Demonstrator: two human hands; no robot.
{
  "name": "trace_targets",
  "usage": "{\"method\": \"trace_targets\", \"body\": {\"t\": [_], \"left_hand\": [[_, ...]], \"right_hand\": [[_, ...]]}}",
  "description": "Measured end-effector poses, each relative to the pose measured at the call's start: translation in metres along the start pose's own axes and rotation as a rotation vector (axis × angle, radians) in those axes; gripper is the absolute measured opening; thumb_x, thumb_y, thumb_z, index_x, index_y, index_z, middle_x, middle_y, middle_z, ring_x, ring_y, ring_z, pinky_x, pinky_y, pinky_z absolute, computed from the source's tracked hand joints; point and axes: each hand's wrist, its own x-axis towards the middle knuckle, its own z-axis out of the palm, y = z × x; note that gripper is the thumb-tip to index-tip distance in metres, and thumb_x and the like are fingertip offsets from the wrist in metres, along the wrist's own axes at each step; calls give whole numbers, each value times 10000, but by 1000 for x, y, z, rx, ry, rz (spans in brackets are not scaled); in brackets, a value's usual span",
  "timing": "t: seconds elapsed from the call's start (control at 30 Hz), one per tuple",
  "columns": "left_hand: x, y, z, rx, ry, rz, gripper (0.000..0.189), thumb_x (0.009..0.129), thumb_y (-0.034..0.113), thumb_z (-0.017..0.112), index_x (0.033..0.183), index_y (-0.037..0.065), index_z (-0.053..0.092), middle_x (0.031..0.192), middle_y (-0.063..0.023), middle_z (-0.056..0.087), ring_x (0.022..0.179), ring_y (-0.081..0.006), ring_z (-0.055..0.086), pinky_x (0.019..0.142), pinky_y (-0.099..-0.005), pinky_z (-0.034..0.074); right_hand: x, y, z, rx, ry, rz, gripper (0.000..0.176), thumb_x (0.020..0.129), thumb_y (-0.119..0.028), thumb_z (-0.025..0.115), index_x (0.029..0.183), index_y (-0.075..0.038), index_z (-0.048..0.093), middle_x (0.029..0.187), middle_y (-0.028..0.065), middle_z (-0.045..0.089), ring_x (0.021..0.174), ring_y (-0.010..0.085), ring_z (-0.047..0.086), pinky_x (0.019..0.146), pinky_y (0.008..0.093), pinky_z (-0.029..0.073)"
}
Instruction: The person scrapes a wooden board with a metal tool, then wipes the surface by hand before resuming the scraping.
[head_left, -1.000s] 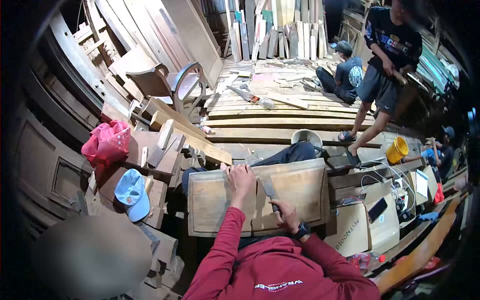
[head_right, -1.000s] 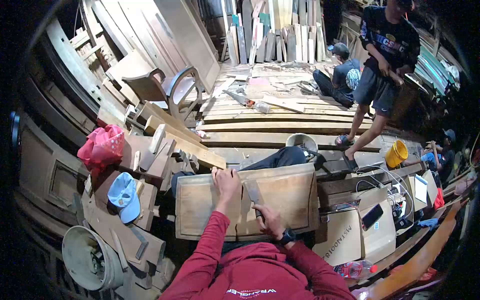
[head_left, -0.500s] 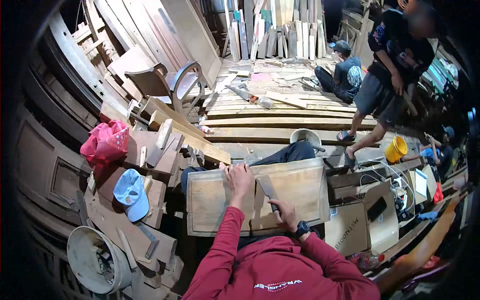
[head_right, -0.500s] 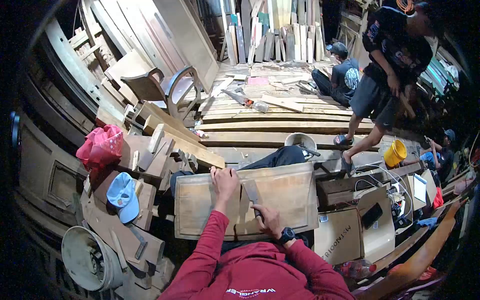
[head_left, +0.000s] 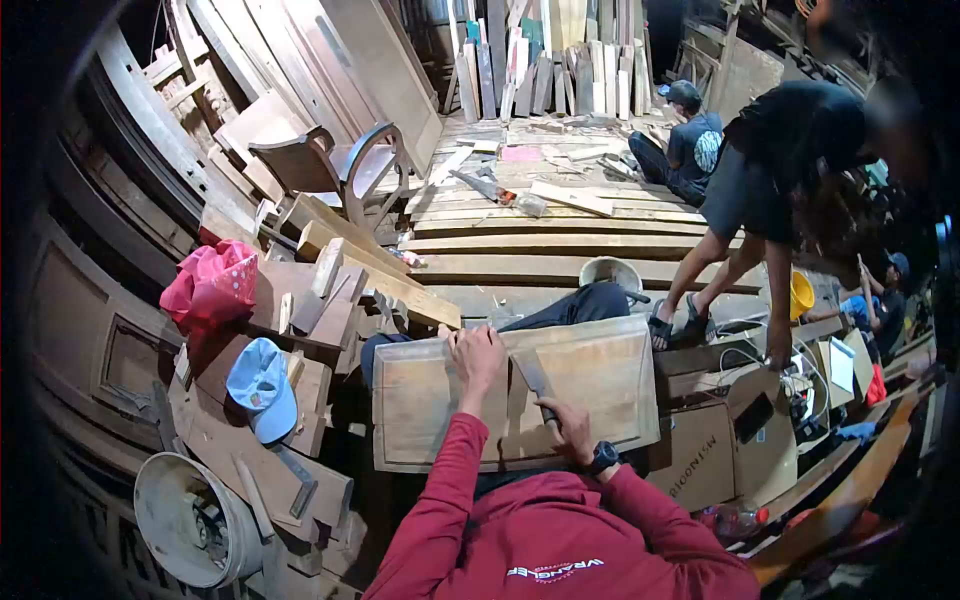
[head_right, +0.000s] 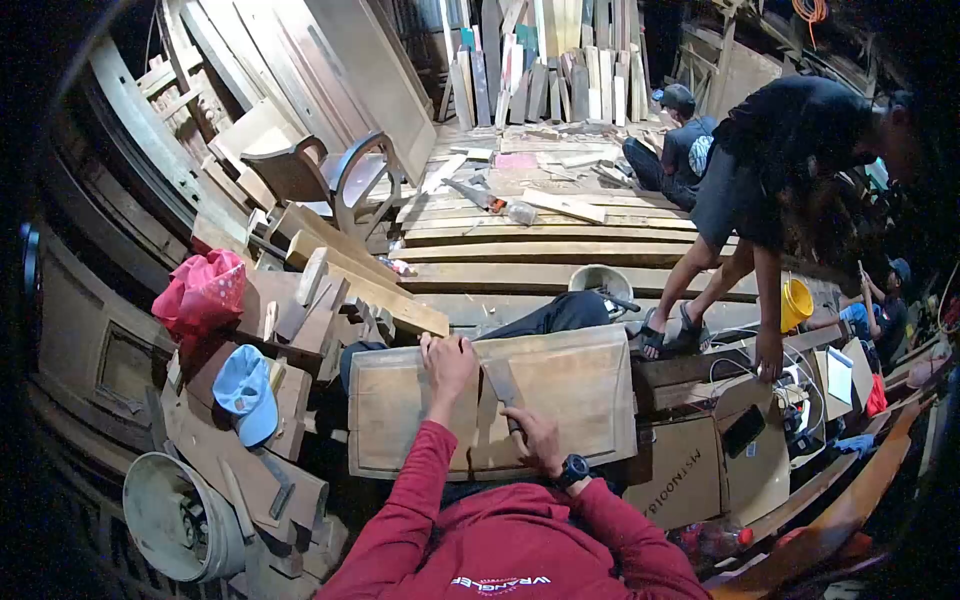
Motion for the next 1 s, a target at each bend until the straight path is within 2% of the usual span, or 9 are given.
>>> {"method": "trace_targets", "body": {"t": [0.13,0.23,0.33,0.53,0.63,0.77,0.8,0.97,1.0], "left_hand": [[-5,-6,8,-24,50,13,307,939,250,595,852,0,750,914,-222,739,974,-378,671,1130,-511,346],[-1,-2,5,-30,37,-1,304,936,250,598,878,-2,758,925,-226,741,973,-382,671,1124,-514,352],[-2,-1,-1,13,-4,9,315,939,259,592,919,-1,769,932,-224,743,976,-382,673,1116,-510,356],[-1,-4,5,-5,35,33,327,940,271,588,870,6,767,918,-226,741,972,-384,659,1117,-500,354],[-5,-6,6,1,38,22,322,942,269,590,883,4,764,918,-227,736,977,-385,656,1121,-503,353],[-2,-2,2,1,19,20,324,940,270,596,884,-3,760,915,-228,735,974,-382,658,1129,-504,351],[-1,0,1,11,10,15,324,940,271,596,884,-3,760,915,-228,735,972,-381,658,1127,-504,352],[-3,-4,4,-29,10,5,332,947,271,588,878,-8,755,924,-217,740,995,-377,660,1144,-503,340],[-2,-4,9,-41,79,-1,338,951,273,584,870,-9,752,930,-214,742,994,-372,660,1153,-496,328]], "right_hand": [[2,4,4,-56,-150,36,460,834,-20,623,1284,-115,619,966,150,679,840,350,682,693,422,545],[4,-2,0,-47,-70,1,458,833,-24,625,1282,-114,620,983,157,689,855,360,684,707,432,550],[2,-2,0,-29,-93,22,437,815,-24,642,1244,-103,646,998,167,707,861,370,689,712,438,557],[-3,1,-5,-23,-83,25,441,802,-40,653,1239,-95,643,956,166,682,805,380,672,692,444,549],[2,-8,-5,-108,-97,-88,460,802,-41,657,1257,-102,638,942,152,680,766,365,671,664,435,545],[3,3,3,-53,-39,-32,456,808,-63,667,1259,-125,641,921,138,686,776,361,675,663,438,545],[-3,4,-1,9,-54,56,459,814,-69,667,1268,-131,636,945,152,697,792,372,675,675,447,544],[2,4,8,-105,1,20,395,815,-42,666,1204,-115,674,937,148,710,767,348,673,656,431,533],[4,4,6,-83,19,25,385,814,-46,669,1194,-111,677,946,148,711,771,346,675,662,428,535]]}}
